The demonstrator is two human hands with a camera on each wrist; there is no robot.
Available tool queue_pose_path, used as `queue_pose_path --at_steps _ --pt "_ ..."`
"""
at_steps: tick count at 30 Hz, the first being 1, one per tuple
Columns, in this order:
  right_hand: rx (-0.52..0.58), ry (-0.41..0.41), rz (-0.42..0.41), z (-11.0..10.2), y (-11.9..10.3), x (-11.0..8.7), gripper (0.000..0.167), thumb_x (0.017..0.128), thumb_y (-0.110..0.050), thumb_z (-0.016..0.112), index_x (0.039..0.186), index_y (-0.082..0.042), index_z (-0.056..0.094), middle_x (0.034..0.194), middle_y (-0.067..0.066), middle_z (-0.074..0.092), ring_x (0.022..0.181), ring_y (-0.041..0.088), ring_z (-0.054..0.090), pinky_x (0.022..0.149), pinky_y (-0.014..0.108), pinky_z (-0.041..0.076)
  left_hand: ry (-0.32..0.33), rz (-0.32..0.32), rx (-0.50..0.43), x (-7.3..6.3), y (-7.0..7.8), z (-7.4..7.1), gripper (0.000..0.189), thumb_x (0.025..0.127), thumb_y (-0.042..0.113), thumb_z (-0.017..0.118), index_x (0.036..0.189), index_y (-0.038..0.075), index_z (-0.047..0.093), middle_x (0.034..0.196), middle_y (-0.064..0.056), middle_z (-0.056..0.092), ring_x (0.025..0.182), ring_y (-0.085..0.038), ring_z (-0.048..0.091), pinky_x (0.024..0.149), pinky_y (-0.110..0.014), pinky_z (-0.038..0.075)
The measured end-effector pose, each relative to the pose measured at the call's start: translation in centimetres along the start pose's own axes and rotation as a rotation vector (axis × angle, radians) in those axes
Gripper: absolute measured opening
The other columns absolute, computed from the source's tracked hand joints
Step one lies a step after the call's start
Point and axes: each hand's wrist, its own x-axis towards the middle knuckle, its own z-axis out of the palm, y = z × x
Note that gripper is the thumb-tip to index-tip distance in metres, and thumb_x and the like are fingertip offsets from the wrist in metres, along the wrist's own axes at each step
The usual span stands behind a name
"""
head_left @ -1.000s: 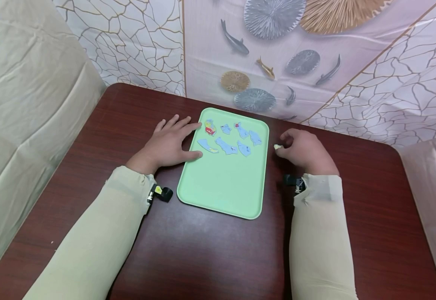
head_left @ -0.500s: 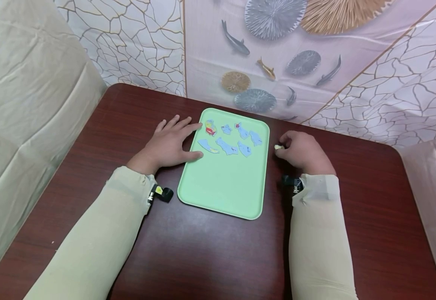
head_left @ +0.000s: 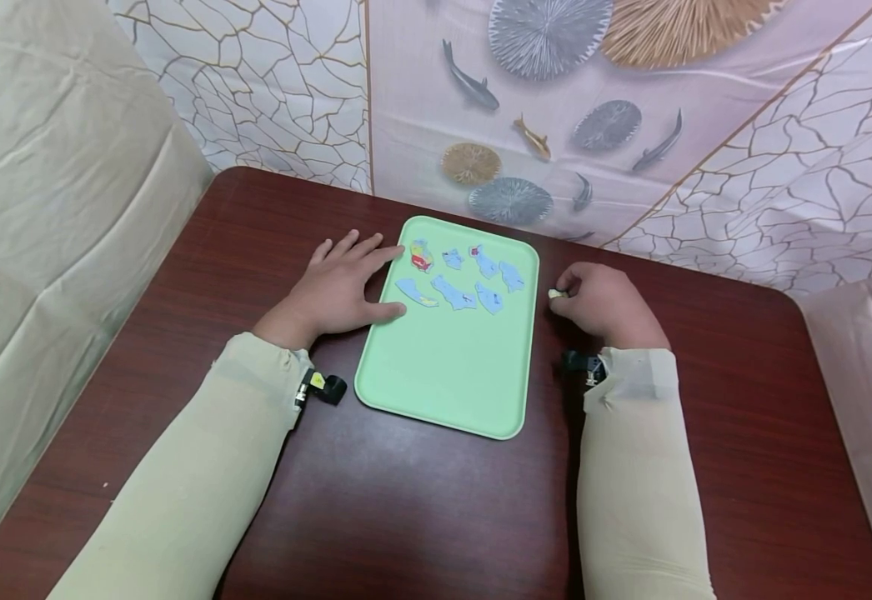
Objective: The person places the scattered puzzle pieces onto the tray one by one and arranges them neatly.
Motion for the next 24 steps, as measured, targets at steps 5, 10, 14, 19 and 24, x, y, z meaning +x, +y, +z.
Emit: queue_pose_path --at_steps 5,10,14,19,24 --pt "0.007 0.007 -0.01 0.05 -0.15 0.0 0.02 0.096 -0.027 0.078 0.106 -0.01 0.075 0.103 0.011 0.076 0.096 0.032 0.068 0.088 0.048 0.053 0.001 0.002 0.0 -0.01 0.01 -0.02 0.096 0.097 0.073 0.073 0.178 0.042 0.032 0.19 -0.006 0.021 0.178 -0.038 0.005 0.14 -0.068 0.003" --pt "0.032 0.021 -0.014 0.2 -0.37 -0.11 0.014 0.092 -0.024 0.079 0.099 -0.012 0.075 0.097 0.007 0.076 0.09 0.028 0.067 0.082 0.041 0.051 0.004 0.004 0.0 -0.01 -0.01 0.01 0.096 0.097 0.073 0.073 0.178 0.041 0.032 0.19 -0.006 0.021 0.178 -0.038 0.006 0.14 -0.068 0.003" --pt "0.044 0.031 -0.023 0.29 -0.48 -0.19 0.012 0.091 -0.022 0.08 0.097 -0.013 0.075 0.093 0.006 0.075 0.086 0.027 0.066 0.078 0.04 0.051 0.005 0.005 0.0 -0.04 -0.01 0.01 0.096 0.097 0.073 0.073 0.178 0.041 0.033 0.19 -0.006 0.022 0.178 -0.039 0.006 0.14 -0.068 0.003" --pt "0.058 0.035 -0.026 0.26 -0.62 -0.29 0.013 0.091 -0.021 0.081 0.096 -0.013 0.074 0.093 0.006 0.074 0.086 0.027 0.065 0.077 0.04 0.05 0.004 0.004 0.001 -0.05 -0.02 -0.01 0.096 0.097 0.073 0.073 0.178 0.041 0.033 0.19 -0.006 0.022 0.178 -0.039 0.006 0.14 -0.068 0.003" --pt "0.056 0.036 -0.032 0.0 -0.93 -0.51 0.012 0.09 -0.02 0.081 0.096 -0.014 0.073 0.093 0.005 0.073 0.087 0.027 0.064 0.079 0.04 0.05 0.003 0.003 -0.001 -0.01 -0.07 0.0 0.096 0.097 0.073 0.073 0.178 0.041 0.033 0.19 -0.006 0.021 0.178 -0.039 0.006 0.14 -0.068 0.003"
